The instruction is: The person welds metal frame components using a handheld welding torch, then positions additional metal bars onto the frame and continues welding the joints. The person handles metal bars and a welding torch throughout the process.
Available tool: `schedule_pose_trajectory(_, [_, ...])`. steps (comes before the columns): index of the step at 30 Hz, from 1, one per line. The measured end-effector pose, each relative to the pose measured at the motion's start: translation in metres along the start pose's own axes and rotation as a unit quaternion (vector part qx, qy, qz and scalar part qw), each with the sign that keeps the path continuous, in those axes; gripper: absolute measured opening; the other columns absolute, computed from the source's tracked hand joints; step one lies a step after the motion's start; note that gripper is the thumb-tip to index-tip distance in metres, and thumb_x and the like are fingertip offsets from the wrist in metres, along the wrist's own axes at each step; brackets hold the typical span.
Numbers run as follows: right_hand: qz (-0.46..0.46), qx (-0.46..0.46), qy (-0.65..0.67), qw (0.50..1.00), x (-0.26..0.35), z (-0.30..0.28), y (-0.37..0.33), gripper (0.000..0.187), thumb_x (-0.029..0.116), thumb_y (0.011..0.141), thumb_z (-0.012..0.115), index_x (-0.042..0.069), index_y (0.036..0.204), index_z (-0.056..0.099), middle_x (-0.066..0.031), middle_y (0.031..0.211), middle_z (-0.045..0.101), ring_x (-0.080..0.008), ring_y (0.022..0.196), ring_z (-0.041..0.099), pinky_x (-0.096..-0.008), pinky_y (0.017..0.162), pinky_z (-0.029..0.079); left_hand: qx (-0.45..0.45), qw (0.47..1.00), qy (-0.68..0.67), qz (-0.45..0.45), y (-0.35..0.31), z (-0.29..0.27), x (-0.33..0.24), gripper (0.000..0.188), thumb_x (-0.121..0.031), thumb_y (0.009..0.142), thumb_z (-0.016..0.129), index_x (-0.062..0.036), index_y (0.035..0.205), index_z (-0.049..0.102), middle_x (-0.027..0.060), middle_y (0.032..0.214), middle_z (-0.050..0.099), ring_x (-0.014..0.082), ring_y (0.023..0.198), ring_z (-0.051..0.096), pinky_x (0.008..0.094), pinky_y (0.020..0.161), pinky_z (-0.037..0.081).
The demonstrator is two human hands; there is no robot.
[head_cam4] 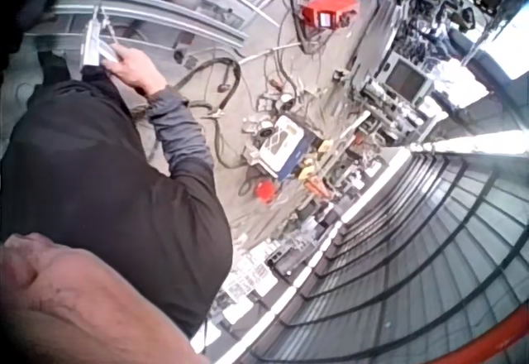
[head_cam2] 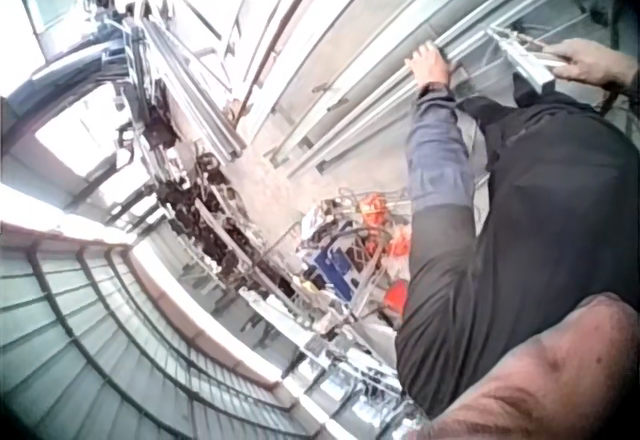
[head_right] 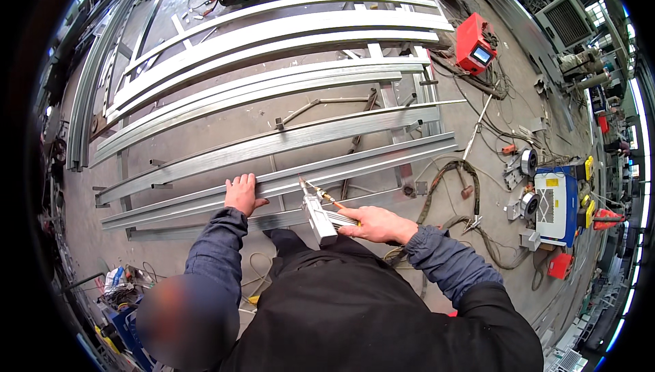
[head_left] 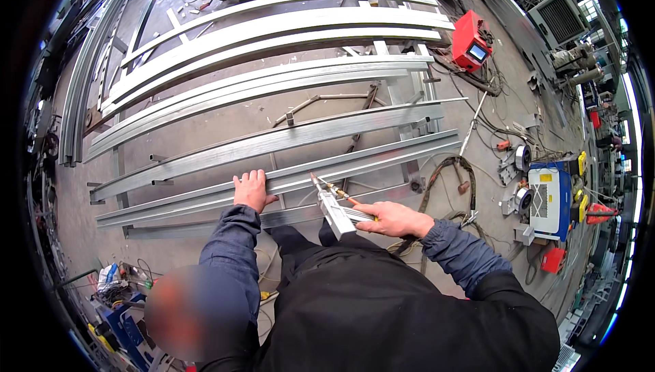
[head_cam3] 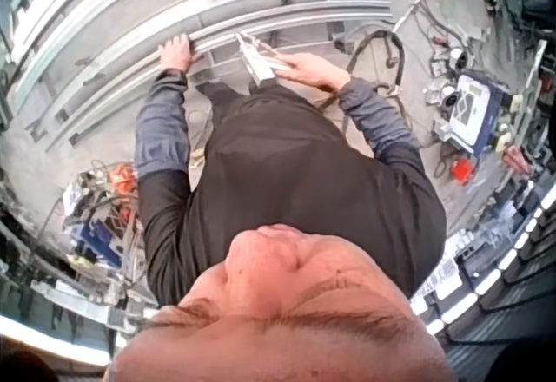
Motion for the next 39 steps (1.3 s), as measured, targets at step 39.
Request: schedule_pose_trajectory(39, [0.0,0.015,0.026,1.0,0.001,-0.004,0.017,0.062,0.055,0.107,0.065,0.014,0.154,0.06,-0.0242,0.13,0.072,-0.0431,0.121,0.068,-0.0479,0.102,0.054,-0.013,0.998,-0.048,-0.029,-0.007,0.001,-0.002,0.1,-0.049,0.077,0.094,-0.0054,0.155,0.05,0.0107,0.152,0.057,0.0342,0.147,0.05,0.0679,0.124,0.033])
Point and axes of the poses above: each hand's wrist, its own y-axis towards the middle knuckle, its own z-axis out of the palm, x = y × z, the point moved 3 cm from there along y, towards the middle knuckle
